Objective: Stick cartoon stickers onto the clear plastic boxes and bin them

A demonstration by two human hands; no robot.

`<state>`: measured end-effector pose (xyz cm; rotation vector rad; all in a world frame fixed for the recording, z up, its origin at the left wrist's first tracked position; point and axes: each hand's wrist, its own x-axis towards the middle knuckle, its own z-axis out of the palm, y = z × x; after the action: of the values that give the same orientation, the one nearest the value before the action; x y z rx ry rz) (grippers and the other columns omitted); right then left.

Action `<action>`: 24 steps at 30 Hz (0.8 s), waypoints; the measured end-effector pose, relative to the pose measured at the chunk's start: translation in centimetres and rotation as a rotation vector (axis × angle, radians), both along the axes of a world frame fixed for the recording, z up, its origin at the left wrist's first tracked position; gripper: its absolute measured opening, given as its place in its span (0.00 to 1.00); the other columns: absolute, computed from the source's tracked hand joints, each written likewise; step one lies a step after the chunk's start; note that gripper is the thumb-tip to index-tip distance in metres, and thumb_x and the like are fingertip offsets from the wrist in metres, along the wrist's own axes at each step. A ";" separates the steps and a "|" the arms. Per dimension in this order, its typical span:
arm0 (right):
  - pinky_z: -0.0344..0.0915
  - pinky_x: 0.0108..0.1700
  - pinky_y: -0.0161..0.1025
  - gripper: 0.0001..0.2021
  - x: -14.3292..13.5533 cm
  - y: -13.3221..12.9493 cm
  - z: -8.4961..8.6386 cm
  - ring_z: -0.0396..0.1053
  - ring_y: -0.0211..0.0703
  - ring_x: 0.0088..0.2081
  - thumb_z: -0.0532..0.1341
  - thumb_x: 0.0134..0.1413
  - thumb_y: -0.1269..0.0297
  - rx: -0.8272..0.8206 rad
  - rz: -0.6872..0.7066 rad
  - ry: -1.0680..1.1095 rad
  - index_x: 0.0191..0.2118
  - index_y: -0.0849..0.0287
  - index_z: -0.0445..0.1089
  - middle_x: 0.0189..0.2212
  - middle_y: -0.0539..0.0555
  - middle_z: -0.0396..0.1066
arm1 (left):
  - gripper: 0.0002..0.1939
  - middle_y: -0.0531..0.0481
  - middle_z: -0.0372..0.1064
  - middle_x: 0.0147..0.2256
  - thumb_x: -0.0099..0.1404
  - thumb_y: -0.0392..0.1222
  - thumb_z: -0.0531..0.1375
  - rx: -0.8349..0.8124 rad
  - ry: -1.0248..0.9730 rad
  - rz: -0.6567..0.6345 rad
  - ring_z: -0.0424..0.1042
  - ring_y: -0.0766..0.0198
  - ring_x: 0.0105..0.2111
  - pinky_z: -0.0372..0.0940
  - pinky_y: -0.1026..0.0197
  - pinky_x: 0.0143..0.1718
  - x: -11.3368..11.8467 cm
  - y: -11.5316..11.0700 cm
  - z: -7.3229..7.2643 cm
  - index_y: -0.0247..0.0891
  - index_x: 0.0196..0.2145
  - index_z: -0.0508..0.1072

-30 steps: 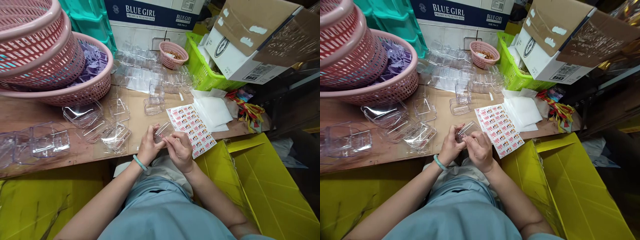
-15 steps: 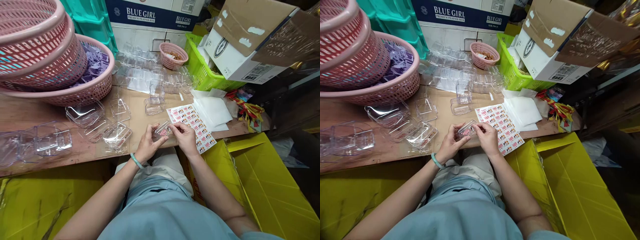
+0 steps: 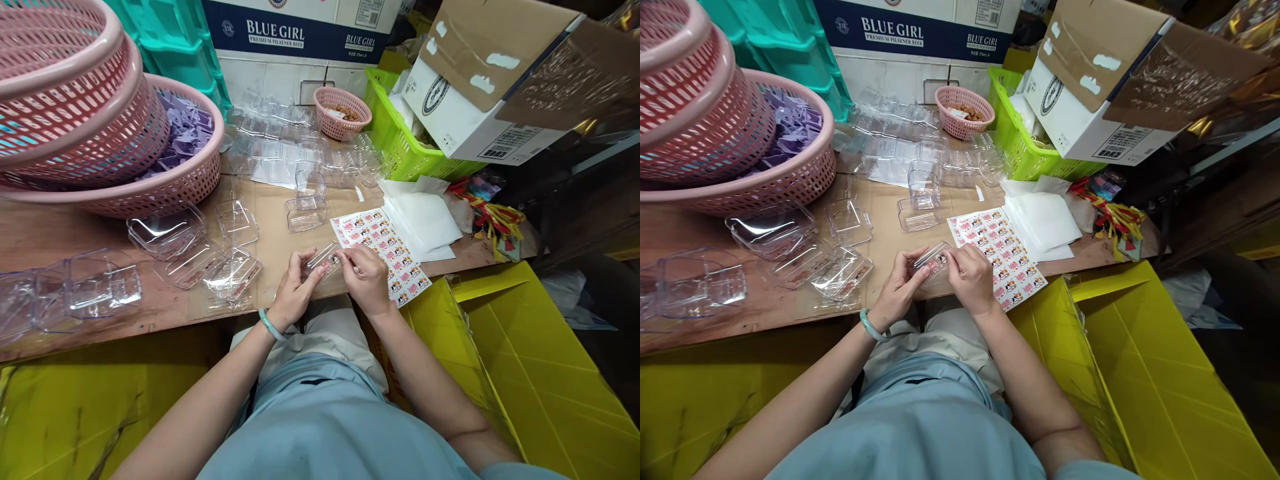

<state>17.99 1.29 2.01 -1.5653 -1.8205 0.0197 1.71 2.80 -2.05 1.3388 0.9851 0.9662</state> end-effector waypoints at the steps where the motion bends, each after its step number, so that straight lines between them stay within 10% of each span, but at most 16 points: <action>1: 0.64 0.37 0.38 0.10 0.0 0.1 -0.2 0.67 0.42 0.31 0.56 0.62 0.67 0.017 -0.009 -0.040 0.32 0.59 0.73 0.27 0.54 0.72 | 0.18 0.42 0.62 0.57 0.65 0.50 0.57 -0.006 0.000 -0.001 0.67 0.57 0.53 0.61 0.52 0.55 0.0 0.0 0.0 0.40 0.50 0.62; 10: 0.64 0.41 0.42 0.08 -0.5 -0.1 -1.2 0.64 0.45 0.34 0.57 0.61 0.67 0.098 -0.089 -0.158 0.31 0.57 0.70 0.28 0.55 0.67 | 0.16 0.42 0.63 0.56 0.64 0.49 0.58 -0.013 -0.022 0.012 0.68 0.59 0.50 0.63 0.54 0.53 0.2 0.0 0.1 0.40 0.46 0.62; 14: 0.68 0.41 0.41 0.04 0.0 0.4 -2.2 0.66 0.44 0.39 0.58 0.60 0.62 0.040 -0.157 0.221 0.38 0.56 0.65 0.37 0.56 0.64 | 0.18 0.41 0.62 0.58 0.63 0.49 0.60 -0.018 -0.048 0.021 0.69 0.57 0.51 0.63 0.52 0.53 0.2 -0.1 0.0 0.41 0.47 0.63; 19: 0.71 0.41 0.39 0.26 -0.4 0.0 -2.9 0.70 0.43 0.43 0.62 0.53 0.52 -0.338 -0.097 0.763 0.55 0.52 0.56 0.49 0.57 0.67 | 0.16 0.39 0.61 0.58 0.65 0.48 0.58 0.029 -0.050 0.017 0.63 0.54 0.59 0.59 0.49 0.58 0.1 -0.4 -0.3 0.40 0.47 0.62; 24: 0.70 0.43 0.40 0.21 -0.5 0.3 -2.7 0.71 0.46 0.43 0.63 0.51 0.48 -0.447 -0.033 0.845 0.45 0.57 0.71 0.43 0.55 0.73 | 0.15 0.39 0.56 0.61 0.67 0.47 0.56 0.051 -0.060 -0.065 0.56 0.56 0.63 0.52 0.48 0.63 -0.4 -0.3 -0.6 0.41 0.49 0.59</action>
<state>17.49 1.59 -0.71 -1.5280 -1.1455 0.9769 1.35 2.47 -2.70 1.3683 0.8715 0.9829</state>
